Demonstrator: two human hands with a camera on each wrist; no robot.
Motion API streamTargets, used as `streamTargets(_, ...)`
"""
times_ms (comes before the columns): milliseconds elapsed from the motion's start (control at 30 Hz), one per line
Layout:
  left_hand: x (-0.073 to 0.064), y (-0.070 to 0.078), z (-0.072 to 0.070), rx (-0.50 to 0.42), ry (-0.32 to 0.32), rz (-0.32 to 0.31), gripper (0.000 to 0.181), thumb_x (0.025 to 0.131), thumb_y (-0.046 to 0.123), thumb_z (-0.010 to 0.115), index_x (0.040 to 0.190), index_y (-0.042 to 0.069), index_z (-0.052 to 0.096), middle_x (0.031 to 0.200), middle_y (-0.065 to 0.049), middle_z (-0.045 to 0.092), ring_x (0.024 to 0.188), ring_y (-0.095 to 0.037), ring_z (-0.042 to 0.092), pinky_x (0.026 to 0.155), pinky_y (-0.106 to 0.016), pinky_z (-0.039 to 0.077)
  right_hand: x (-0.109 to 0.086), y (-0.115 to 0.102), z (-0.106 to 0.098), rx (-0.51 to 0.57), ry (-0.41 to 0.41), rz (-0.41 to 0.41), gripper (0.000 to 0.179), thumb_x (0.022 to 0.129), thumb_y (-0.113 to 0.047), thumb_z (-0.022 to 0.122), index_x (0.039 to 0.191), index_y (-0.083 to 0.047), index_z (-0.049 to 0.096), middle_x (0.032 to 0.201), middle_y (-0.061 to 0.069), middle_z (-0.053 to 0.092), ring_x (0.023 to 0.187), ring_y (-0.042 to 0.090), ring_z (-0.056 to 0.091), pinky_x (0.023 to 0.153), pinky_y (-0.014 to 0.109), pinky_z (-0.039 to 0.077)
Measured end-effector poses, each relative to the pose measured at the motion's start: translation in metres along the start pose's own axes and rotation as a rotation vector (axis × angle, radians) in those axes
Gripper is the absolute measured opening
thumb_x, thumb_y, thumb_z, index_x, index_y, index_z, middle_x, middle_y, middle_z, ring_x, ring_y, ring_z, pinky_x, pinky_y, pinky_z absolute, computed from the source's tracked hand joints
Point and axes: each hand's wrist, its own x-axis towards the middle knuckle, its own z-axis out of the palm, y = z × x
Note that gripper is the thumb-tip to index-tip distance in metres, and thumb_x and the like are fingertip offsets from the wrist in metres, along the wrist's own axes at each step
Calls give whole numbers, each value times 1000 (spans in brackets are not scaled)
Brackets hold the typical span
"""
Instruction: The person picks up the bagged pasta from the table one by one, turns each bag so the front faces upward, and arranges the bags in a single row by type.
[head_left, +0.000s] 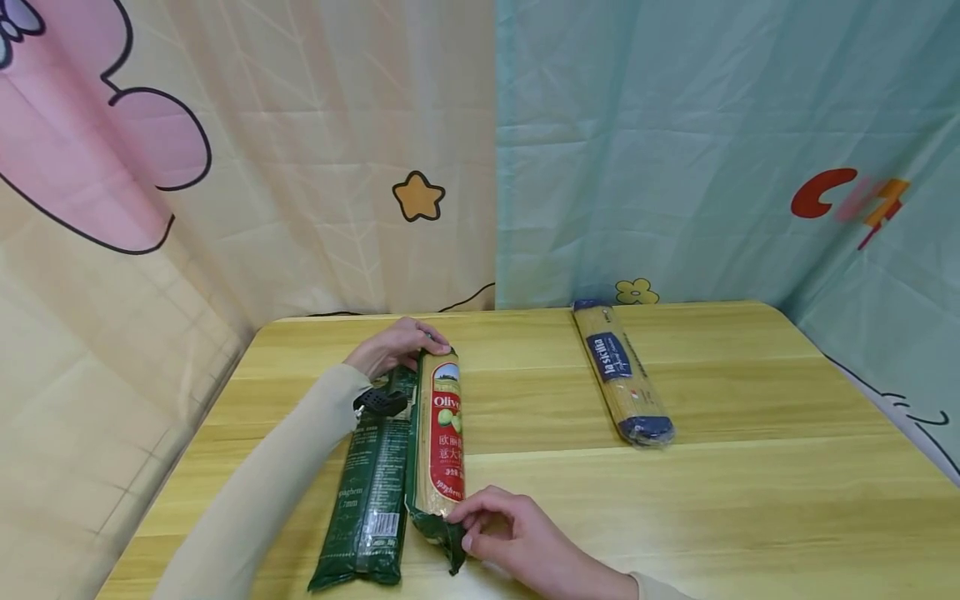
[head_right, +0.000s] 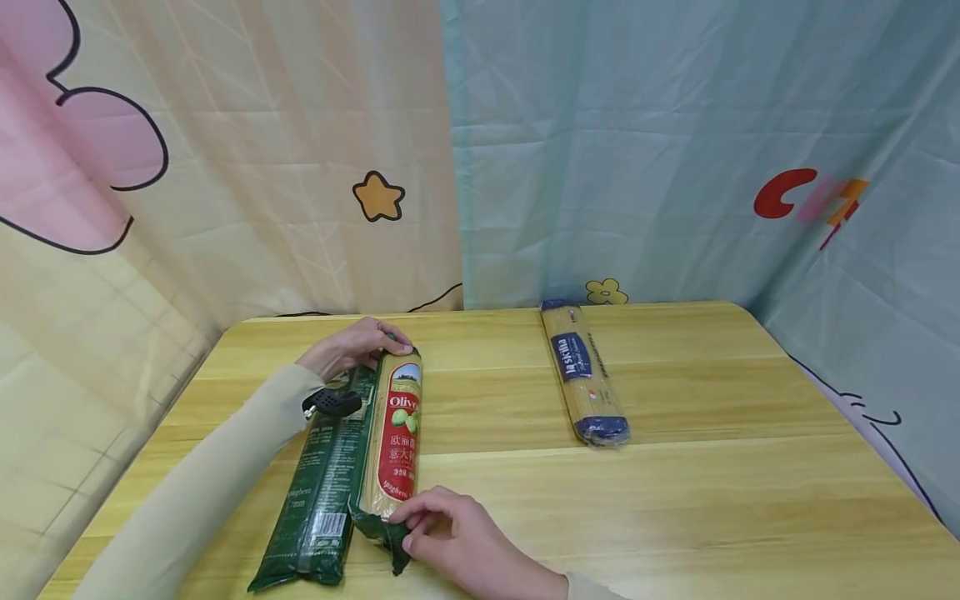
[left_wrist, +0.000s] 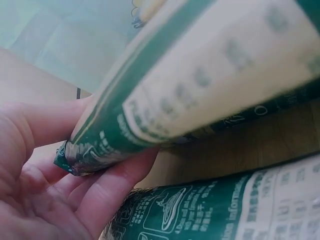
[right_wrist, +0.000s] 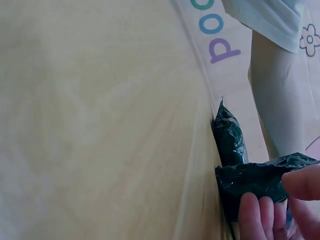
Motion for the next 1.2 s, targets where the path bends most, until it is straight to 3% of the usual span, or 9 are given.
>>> streamTargets(233,-2,1,1,-16,-5,-3,28,87,11,74,111,-2,68,92,-10,69,73,-19,63,58,-30,52,2,2,1,19,97,79,39,79,-1,80,110,-5,58,102,9,59,88,24,61,74,27,54)
streamTargets(467,-1,3,2,-25,4,-8,28,88,10,73,112,-4,68,92,-11,69,73,-21,64,60,-31,53,5,1,3,-43,118,79,47,75,-3,84,110,-6,53,99,9,58,82,23,62,68,27,54)
streamTargets(800,-2,2,3,-36,30,-33,27,87,12,75,109,-2,69,92,-11,70,73,-22,66,61,-33,54,8,0,6,-162,158,24,31,76,-6,84,99,-12,63,91,1,63,76,15,63,69,24,52)
streamTargets(1200,-4,2,6,-37,67,-22,27,86,11,74,109,-2,69,89,-9,70,71,-21,66,59,-32,54,10,2,9,-148,174,47,16,78,-5,80,91,-11,72,79,0,67,72,14,63,67,23,52)
